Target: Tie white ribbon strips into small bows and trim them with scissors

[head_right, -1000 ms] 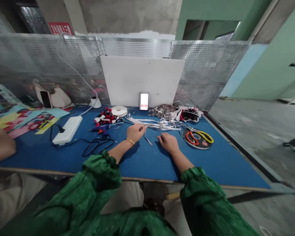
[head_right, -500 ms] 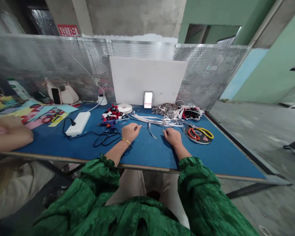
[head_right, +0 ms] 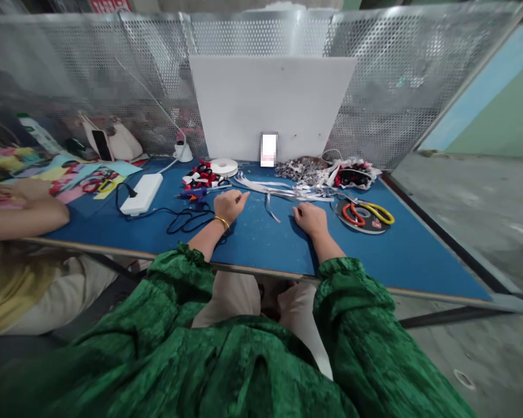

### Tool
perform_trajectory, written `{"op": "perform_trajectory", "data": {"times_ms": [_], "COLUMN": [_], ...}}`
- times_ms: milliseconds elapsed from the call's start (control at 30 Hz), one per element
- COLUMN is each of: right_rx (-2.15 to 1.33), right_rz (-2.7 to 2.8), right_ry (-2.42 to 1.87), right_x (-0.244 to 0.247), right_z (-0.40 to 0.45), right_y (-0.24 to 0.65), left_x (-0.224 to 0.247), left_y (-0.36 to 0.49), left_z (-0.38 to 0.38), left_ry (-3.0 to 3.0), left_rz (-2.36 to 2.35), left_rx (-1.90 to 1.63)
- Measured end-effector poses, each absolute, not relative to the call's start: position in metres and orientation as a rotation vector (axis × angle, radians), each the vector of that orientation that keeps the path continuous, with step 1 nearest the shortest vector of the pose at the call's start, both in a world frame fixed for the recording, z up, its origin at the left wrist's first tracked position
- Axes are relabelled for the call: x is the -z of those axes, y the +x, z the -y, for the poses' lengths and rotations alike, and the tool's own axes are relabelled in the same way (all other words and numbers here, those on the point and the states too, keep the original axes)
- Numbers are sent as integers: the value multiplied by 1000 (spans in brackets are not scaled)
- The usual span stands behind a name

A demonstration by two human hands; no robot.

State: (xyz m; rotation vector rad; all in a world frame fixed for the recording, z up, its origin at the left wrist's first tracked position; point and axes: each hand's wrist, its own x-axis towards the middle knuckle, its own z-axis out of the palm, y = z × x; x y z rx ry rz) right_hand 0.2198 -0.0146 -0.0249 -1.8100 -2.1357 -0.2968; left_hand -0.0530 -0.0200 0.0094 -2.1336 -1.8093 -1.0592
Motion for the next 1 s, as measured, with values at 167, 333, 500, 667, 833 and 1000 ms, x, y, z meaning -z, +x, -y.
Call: {"op": "perform_trajectory", "data": {"times_ms": [167, 333, 500, 667, 833, 1000], "right_rx": [282, 275, 254, 239, 256, 285], "right_rz": [2130, 2131, 2138, 2146, 2158, 2176], "right_ry": [-1813, -1814, -1810, -1824, -1830, -1821], "right_x": [24, 23, 23, 23, 22, 22], "right_z": [15, 16, 16, 15, 13, 12], "right_y": [219, 219, 219, 218, 217, 216], "left_x": [-8, -7, -5, -3, -2, 0], "left_y": [-54, -57, -59, -59, -60, -61], "left_z": [18, 17, 16, 14, 12, 11], "left_ry": [-2115, -2075, -2045, -2039, -2022, -2021], "left_rz": [1809, 1827, 1832, 1837, 1828, 1796], "left_rx": [1037, 1023, 1003, 988, 998, 1024]}}
